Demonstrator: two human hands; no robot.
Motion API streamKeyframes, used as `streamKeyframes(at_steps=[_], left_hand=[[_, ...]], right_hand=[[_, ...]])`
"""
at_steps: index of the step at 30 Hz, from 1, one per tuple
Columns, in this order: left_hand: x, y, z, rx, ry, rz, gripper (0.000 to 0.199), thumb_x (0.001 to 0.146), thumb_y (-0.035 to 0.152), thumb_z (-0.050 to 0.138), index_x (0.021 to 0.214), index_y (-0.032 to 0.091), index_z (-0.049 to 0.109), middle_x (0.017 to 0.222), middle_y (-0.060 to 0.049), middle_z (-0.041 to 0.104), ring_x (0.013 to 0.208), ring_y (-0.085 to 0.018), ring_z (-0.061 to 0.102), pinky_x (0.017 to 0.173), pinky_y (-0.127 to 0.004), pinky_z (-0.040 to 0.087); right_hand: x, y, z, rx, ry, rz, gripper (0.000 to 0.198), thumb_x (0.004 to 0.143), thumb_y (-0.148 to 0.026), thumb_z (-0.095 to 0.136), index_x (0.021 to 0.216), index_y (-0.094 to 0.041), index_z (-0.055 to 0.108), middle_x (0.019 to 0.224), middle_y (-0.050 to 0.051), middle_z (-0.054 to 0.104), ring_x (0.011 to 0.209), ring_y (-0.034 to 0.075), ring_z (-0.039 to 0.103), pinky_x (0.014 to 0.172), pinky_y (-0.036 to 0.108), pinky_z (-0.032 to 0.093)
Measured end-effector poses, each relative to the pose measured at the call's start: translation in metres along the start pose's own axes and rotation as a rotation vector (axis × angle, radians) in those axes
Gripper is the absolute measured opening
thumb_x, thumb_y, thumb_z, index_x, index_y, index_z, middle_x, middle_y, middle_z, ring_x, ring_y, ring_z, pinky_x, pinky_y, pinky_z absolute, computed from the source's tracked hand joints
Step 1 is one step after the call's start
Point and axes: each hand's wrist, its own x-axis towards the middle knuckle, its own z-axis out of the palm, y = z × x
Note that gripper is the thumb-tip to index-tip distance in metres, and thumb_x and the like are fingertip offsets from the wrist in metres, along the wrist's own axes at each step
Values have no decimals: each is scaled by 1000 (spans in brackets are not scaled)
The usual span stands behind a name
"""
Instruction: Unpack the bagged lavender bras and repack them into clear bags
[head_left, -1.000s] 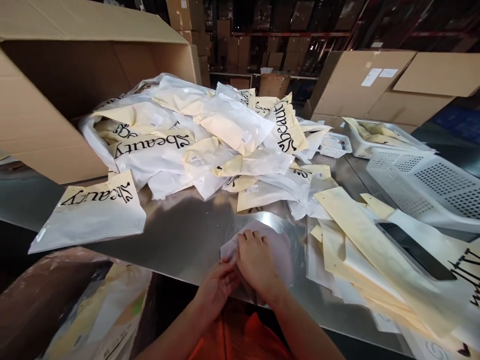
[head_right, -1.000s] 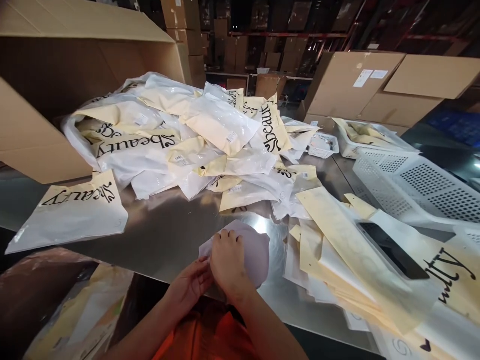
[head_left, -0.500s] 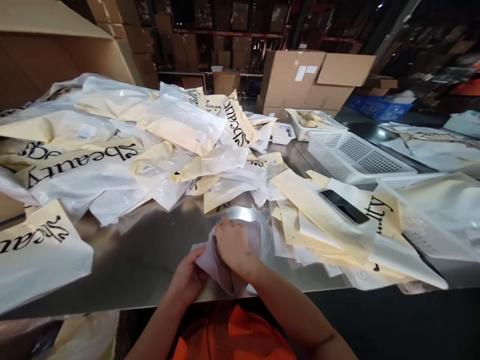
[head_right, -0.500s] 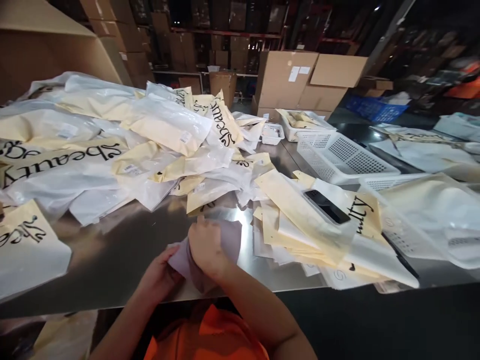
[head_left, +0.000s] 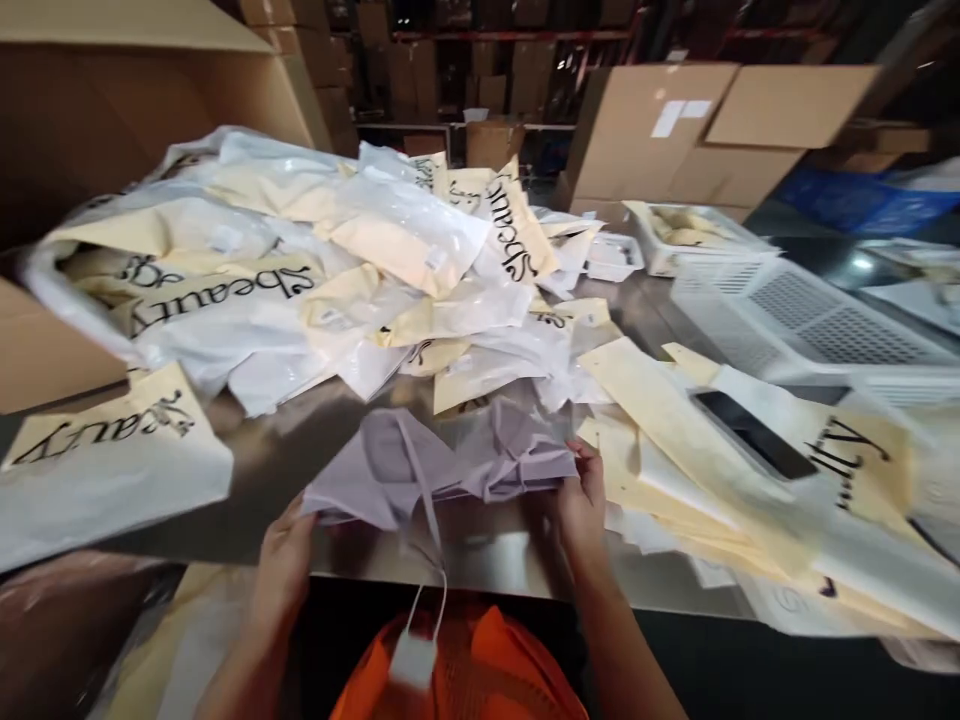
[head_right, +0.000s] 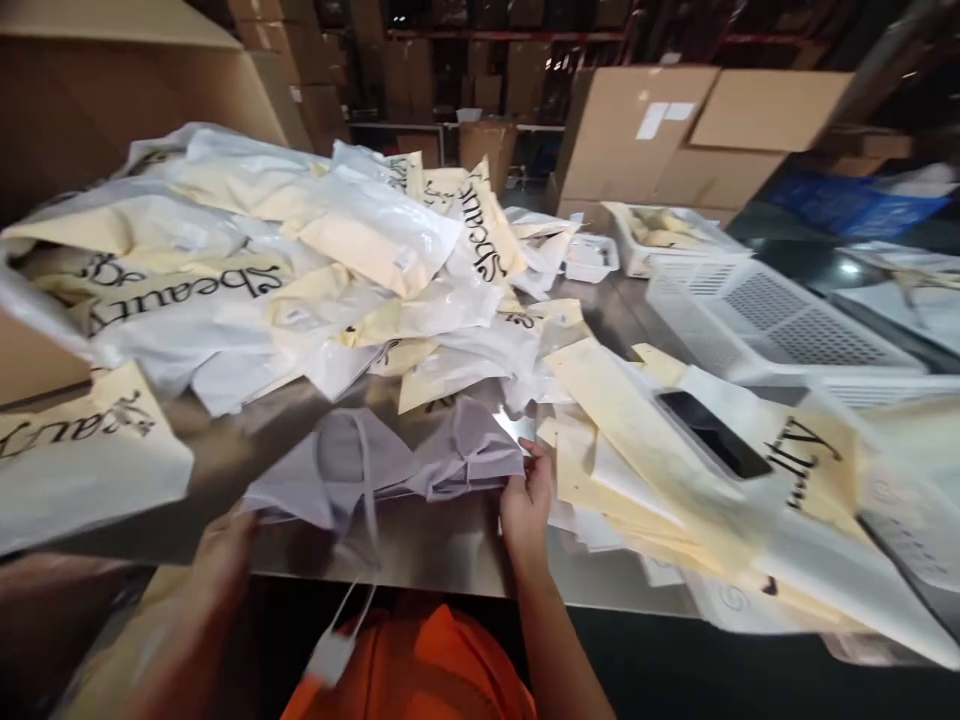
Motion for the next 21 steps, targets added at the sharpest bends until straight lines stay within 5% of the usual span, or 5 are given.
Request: streamKeyframes(at_steps=[3,7,10,14,21], left_hand=[[-7,-19,1,372,4,2,32,87,36,42,89,17,69,104,-13,72,100,-33,66,88,-50,53],[-16,-26,0,726,112,233,38,83,20,47,118,9,58,113,-19,65,105,-35,61,89,-49,51],[-20,-23,5,799,87,475,52,82,15,50,133,8,52,130,-22,57,120,-38,52,96,-50,46],[-20,-10,13,756,-215,691,67,75,11,51,141,16,49,151,-15,42,142,-38,29,105,-52,38],[-13,12,16,675,-512,799,56,80,12,49,135,20,57,150,-9,47,147,-35,24,113,-54,29]], right_hand=[[-6,13,-2,-470,-81,-290,49,78,-16,43,126,-15,49,109,15,57,94,29,58,79,44,51],[-16,10,-1,-957,-193,-628,60,73,-6,45,132,-14,52,129,22,47,109,36,50,89,50,48],[-25,10,6,-1018,-315,-760,56,76,-7,50,130,-19,57,123,16,53,106,33,50,89,46,48],[-33,11,11,-976,-548,-818,57,78,-8,50,132,-24,58,123,13,57,113,32,49,92,46,43],[-27,-2,8,-1023,-665,-970,38,83,-14,51,115,-26,65,151,3,45,143,31,28,102,52,28]])
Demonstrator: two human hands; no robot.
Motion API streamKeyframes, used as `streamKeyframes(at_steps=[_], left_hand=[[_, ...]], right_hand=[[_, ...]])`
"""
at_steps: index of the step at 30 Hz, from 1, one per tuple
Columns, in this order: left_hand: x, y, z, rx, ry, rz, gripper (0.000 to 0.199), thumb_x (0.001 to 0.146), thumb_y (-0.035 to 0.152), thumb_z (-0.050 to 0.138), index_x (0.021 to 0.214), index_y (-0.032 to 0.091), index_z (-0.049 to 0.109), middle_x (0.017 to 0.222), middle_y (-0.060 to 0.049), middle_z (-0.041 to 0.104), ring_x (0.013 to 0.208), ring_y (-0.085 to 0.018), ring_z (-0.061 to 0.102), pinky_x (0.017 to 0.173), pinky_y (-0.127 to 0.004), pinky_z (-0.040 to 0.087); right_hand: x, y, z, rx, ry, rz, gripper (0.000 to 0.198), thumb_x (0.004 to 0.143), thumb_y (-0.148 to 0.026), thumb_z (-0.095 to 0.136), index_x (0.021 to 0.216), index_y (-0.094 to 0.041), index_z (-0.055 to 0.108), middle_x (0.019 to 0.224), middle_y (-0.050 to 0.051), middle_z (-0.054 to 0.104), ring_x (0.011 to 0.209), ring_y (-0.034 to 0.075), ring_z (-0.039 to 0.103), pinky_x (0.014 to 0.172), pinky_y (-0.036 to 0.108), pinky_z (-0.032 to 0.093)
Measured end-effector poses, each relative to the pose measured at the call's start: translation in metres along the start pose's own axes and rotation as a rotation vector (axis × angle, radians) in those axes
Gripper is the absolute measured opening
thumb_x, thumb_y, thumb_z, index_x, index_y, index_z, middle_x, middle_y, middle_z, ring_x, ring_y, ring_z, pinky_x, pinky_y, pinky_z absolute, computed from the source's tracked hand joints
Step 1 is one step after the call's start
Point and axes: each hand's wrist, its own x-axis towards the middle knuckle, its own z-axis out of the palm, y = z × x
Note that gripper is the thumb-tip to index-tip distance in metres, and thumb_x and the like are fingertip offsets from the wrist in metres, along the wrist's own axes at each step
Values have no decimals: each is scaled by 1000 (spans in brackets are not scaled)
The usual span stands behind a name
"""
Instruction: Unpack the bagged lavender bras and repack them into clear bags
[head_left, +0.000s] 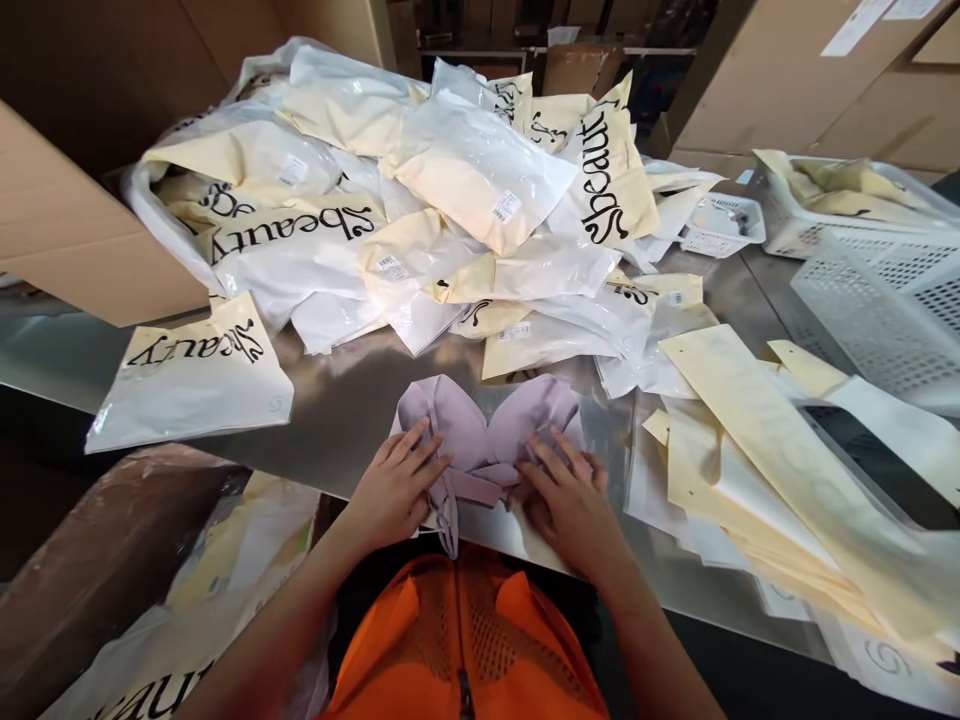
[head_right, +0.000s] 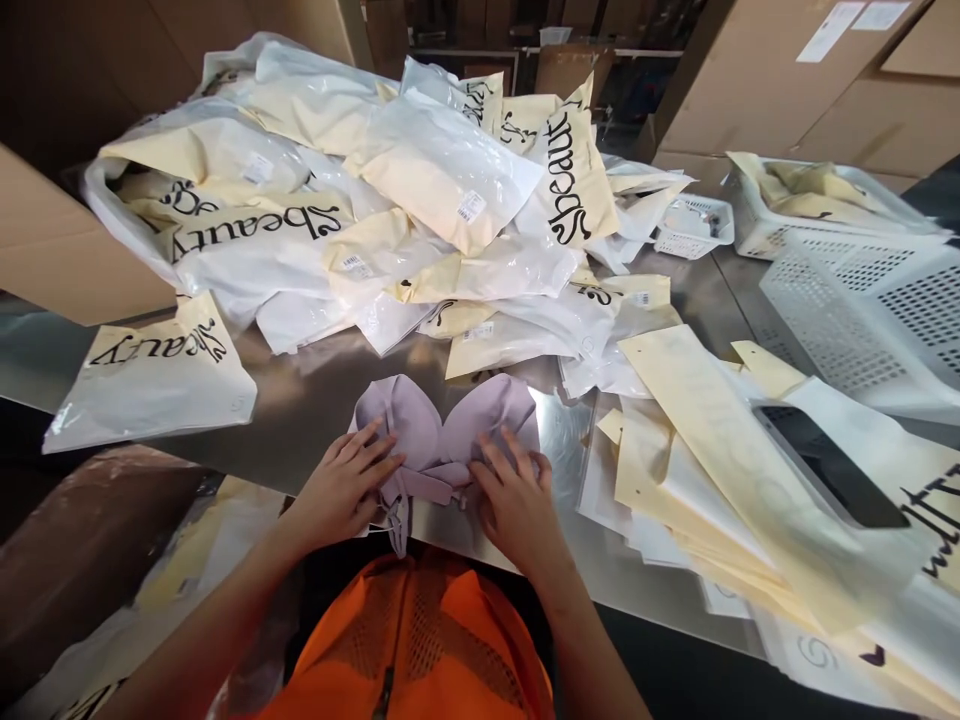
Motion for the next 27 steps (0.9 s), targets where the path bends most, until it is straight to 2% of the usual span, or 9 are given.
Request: streamKeyframes(at_steps=[3,6,9,11,15,18,21,24,27], left_hand=[[1,-2,-1,-42,-1,-8,38,83,14,51,116,19,67,142,-11,55,144,-35,30,113,-55,30],[-3,-5,1,-64,13,-15,24,84,14,53,99,21,70,135,-10,61,141,-35,36,112,-54,32],[-10,-9,1,31,66,47,18,85,13,51,91,20,68,125,-8,67,135,-34,44,108,-52,36],[-15,-14,-3,107,109,100,16,83,11,52,88,19,66,123,-7,68,132,-33,47,106,-50,37],[-29,-37,-22,195,185,159,11,85,14,56,87,20,65,116,-5,70,124,-31,54,100,-46,40],[-36,-61,-45,232,223,181,8,88,22,60,82,22,65,95,-2,72,109,-28,61,91,-43,44],[-39,-80,-70,323,242,191,14,90,26,57,78,22,64,87,-1,71,103,-26,62,86,-41,46],[-38,-86,-92,415,273,196,21,93,28,53,76,21,62,85,-1,69,93,-23,62,80,-37,48],[-32,-83,-108,363,315,182,25,94,32,53,75,20,62,81,-1,66,81,-18,59,74,-32,49]], right_hand=[[1,6,-5,-49,42,30,20,86,-19,52,98,-23,67,147,3,50,142,32,32,101,52,28],[-4,12,-6,-81,76,72,15,88,-19,52,89,-22,66,143,3,55,141,32,33,102,52,27],[-12,21,-8,-97,42,155,15,91,-21,51,89,-23,66,139,4,58,140,32,35,100,53,29],[-19,29,-10,-93,-11,198,16,94,-31,52,90,-25,66,139,4,57,140,34,34,98,56,30],[-30,48,-19,-83,-101,187,24,91,-49,60,96,-26,66,137,8,57,137,39,34,97,60,29],[-33,61,-25,-90,-164,157,16,87,-35,66,98,-24,64,110,9,69,120,34,51,99,61,26],[-34,76,-29,-120,-181,100,19,82,-19,66,101,-22,66,86,8,70,97,29,61,98,60,27],[-33,89,-41,-103,-75,-34,23,83,-15,58,101,-25,68,80,6,68,84,27,62,91,54,34],[-24,94,-68,19,142,-159,15,90,-26,56,97,-28,69,81,5,67,78,23,61,76,42,42]])
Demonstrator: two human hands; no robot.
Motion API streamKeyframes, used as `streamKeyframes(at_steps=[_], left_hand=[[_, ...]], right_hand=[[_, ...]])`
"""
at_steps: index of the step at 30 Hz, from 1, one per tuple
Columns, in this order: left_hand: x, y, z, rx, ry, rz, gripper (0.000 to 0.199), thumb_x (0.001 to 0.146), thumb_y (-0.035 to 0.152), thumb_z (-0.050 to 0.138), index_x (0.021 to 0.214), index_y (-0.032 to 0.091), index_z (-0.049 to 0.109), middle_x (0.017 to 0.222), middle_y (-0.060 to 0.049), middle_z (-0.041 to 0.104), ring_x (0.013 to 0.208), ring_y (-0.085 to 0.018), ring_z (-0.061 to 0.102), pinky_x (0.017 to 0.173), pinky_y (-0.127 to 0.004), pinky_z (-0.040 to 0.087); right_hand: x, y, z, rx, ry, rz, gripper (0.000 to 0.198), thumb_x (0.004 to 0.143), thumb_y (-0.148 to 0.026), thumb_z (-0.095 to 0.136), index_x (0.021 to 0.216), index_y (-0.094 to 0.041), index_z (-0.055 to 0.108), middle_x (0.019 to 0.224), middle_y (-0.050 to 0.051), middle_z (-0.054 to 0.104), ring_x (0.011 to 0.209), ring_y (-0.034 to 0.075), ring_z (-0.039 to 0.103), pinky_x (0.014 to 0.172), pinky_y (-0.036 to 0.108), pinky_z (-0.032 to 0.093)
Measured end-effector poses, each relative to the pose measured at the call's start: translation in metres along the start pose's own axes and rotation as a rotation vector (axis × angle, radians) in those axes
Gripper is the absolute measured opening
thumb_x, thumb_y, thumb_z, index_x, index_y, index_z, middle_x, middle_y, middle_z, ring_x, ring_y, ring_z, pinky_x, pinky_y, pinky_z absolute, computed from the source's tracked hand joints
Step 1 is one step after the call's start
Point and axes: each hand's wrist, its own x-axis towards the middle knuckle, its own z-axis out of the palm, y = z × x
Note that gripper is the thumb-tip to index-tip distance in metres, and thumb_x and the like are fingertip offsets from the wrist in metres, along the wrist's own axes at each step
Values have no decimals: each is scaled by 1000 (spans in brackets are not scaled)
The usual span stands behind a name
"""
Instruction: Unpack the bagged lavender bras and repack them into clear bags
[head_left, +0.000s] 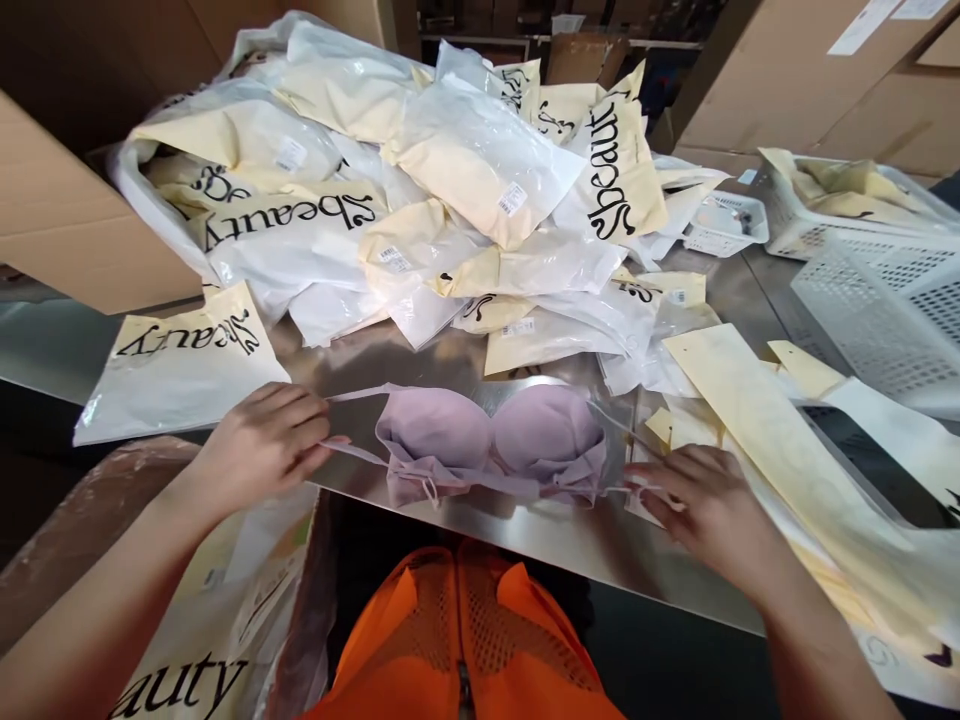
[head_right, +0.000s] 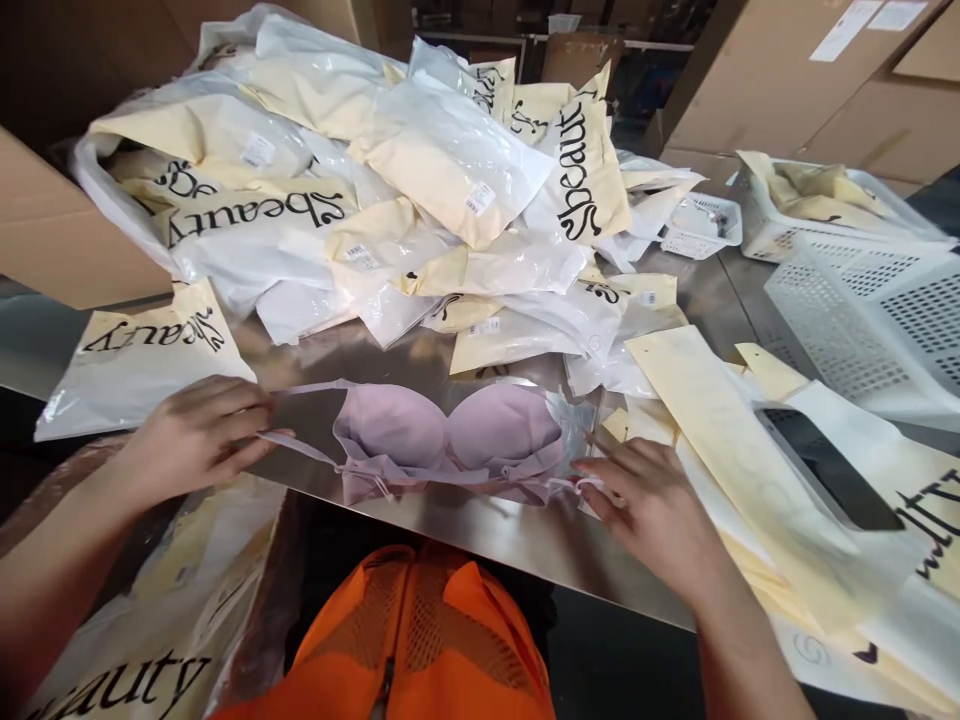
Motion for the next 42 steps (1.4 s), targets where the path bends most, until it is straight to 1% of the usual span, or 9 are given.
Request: streamKeyframes(at_steps=[5,8,11,13,21,25,32,38,42], left_hand=[[49,-13,3,-590,-34,-131,35,93,33,52,66,12,59,84,-1,63,77,-10,57,70,-22,46],[89,-25,22,-914,-92,-360,34,92,30,41,77,7,61,102,-5,62,86,-11,62,78,-28,49],[110,-19,41,-739,-48,-637,38,88,14,40,122,4,54,131,-15,50,90,-14,63,79,-33,48],[105,3,50,-520,9,-682,46,84,12,49,130,11,49,132,-15,50,87,-17,63,76,-34,48],[38,120,96,-187,31,-333,26,82,37,71,98,16,65,91,-7,63,82,-26,58,69,-38,45],[26,127,108,-176,40,-272,5,87,16,62,90,16,67,79,-3,63,73,-22,54,64,-36,39],[2,136,77,-250,12,-304,18,84,15,58,65,17,58,67,-4,57,70,-22,52,65,-38,38],[32,148,89,-377,73,-163,28,91,27,51,109,12,65,130,-12,62,122,-30,52,95,-42,41],[50,146,110,-267,-28,-292,50,92,36,54,135,11,54,119,-14,65,106,-31,57,83,-44,44]], right_hand=[[57,5,-33,345,150,28,8,85,-34,63,82,-28,68,73,2,62,67,19,57,58,33,45],[104,11,-25,532,186,283,15,79,-37,63,79,-22,65,81,4,61,70,20,60,63,35,49],[130,5,-8,357,320,483,40,75,-33,62,112,-17,60,113,13,56,94,26,61,79,43,53],[127,-11,3,205,354,432,52,79,-29,59,128,-17,51,126,15,49,112,29,54,91,46,51],[49,-63,78,78,30,326,46,92,-46,56,129,-19,53,130,16,52,116,34,50,92,51,46],[29,-55,95,32,82,360,32,97,-39,51,121,-20,59,107,11,64,95,29,56,78,44,45],[12,-64,66,275,116,159,11,88,-16,53,88,-21,63,82,2,61,81,20,56,77,39,38],[34,-95,79,328,206,68,21,83,-17,54,103,-19,62,109,9,61,103,27,54,85,44,39],[41,-103,102,374,200,80,17,87,-14,56,102,-19,61,102,7,62,97,24,55,82,40,40]])
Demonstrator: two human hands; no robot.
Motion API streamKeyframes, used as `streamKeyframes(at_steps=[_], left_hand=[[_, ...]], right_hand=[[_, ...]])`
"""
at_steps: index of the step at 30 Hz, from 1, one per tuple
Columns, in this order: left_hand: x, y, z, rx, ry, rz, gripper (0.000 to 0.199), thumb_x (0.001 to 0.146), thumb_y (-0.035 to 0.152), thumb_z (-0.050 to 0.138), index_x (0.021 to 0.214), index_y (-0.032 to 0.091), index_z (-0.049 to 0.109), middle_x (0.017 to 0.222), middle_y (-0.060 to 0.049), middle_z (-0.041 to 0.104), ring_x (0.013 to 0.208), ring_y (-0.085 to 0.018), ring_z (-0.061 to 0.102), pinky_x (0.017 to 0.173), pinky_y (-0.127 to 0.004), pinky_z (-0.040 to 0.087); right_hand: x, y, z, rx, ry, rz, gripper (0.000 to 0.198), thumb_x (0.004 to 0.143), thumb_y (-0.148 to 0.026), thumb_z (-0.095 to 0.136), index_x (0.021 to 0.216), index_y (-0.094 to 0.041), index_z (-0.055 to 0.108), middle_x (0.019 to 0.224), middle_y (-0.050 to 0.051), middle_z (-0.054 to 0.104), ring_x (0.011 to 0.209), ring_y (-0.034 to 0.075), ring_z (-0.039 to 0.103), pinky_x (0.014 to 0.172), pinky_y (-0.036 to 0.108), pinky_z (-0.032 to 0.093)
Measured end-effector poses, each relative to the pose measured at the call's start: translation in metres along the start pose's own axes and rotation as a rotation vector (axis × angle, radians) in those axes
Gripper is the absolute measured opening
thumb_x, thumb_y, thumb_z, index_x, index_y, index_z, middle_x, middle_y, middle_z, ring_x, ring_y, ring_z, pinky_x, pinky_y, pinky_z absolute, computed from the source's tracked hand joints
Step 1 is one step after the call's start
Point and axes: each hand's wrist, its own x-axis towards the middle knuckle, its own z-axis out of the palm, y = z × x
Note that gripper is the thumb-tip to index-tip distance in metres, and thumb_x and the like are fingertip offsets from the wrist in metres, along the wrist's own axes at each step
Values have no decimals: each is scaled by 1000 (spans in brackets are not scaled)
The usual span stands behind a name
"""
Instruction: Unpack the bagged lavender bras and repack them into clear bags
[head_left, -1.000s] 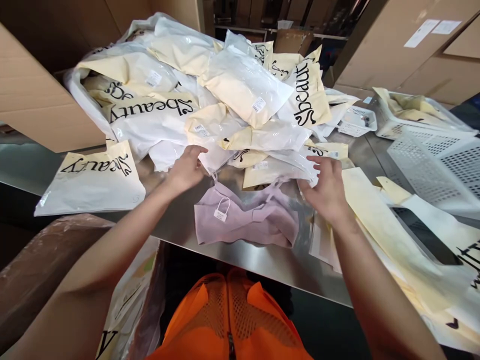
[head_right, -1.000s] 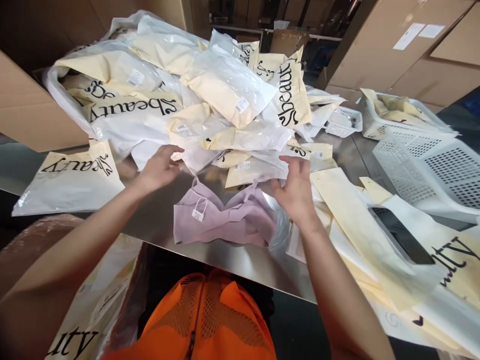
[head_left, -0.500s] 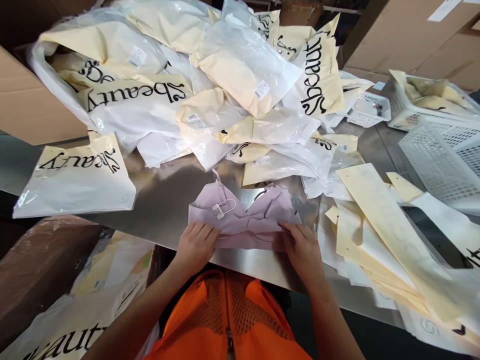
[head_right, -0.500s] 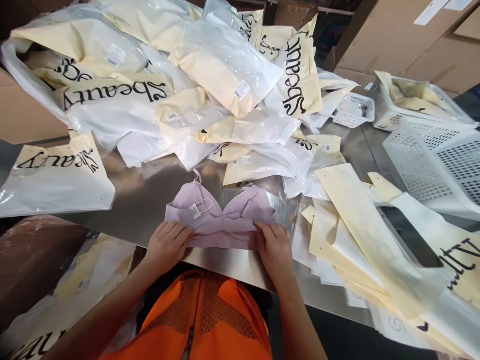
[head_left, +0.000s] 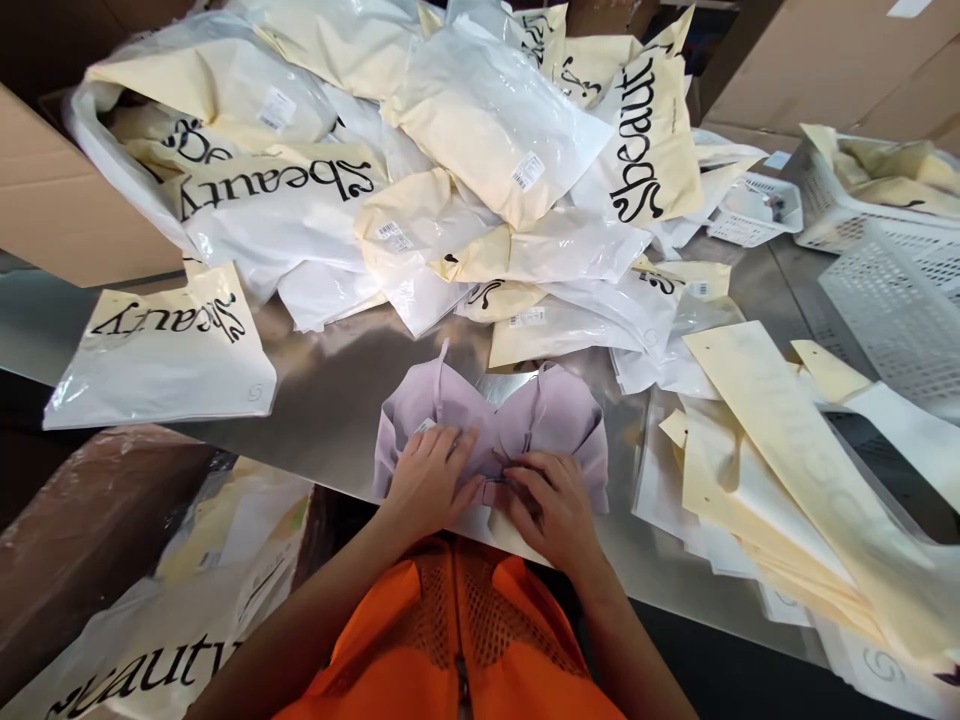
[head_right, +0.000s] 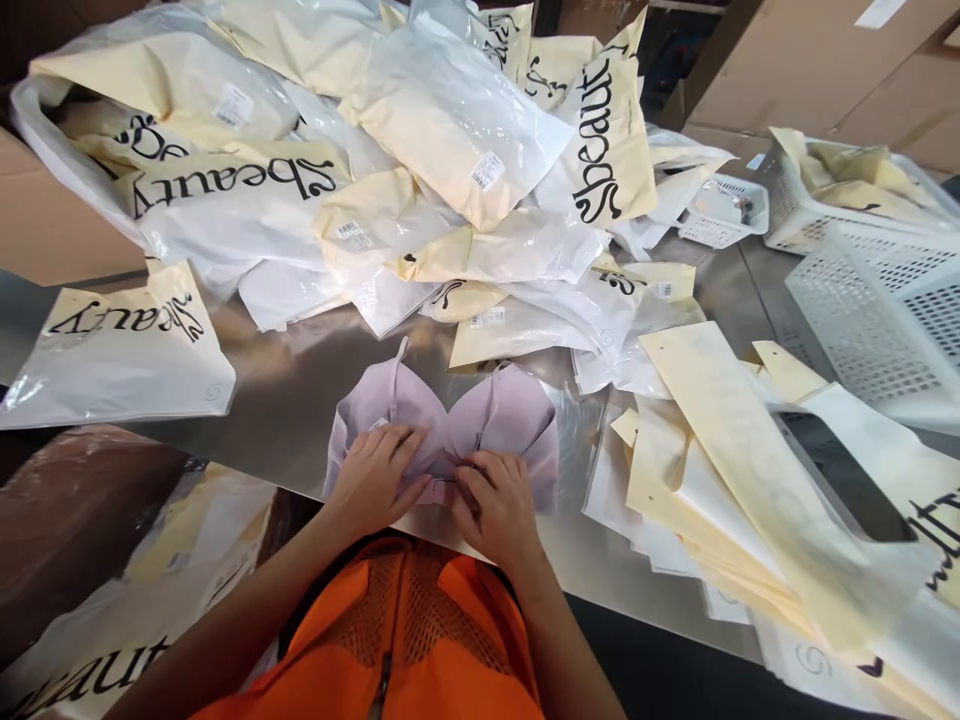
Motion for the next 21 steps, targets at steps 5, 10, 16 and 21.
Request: streamKeyframes(at_steps=[5,10,16,21], left_hand=[[-3,-3,12,17,62,-100,28,86,34,64,107,15,67,104,-13,64,93,-30,58,75,-42,45],[-10,-2,17,-27,139,-71,18,90,31,60,82,16,62,106,-10,68,97,-27,60,78,-41,44],[-8,1,19,-19,142,-97,28,90,31,63,112,14,63,94,-6,69,94,-26,59,76,-39,42],[-9,3,22,-8,148,-88,14,90,29,63,99,19,67,95,-5,69,95,-25,60,76,-39,39]], right_hand=[[-9,6,13,-13,-27,44,9,90,-17,58,96,-20,64,96,5,64,92,23,53,79,39,36],[-8,8,13,-11,-57,35,8,91,-19,58,95,-19,65,94,5,63,91,23,52,77,38,34],[-8,9,15,-7,-64,49,9,90,-17,58,94,-19,66,94,5,64,91,23,52,78,38,33],[-9,10,15,-30,-65,48,9,90,-19,57,92,-19,66,92,5,63,89,23,51,77,38,33]])
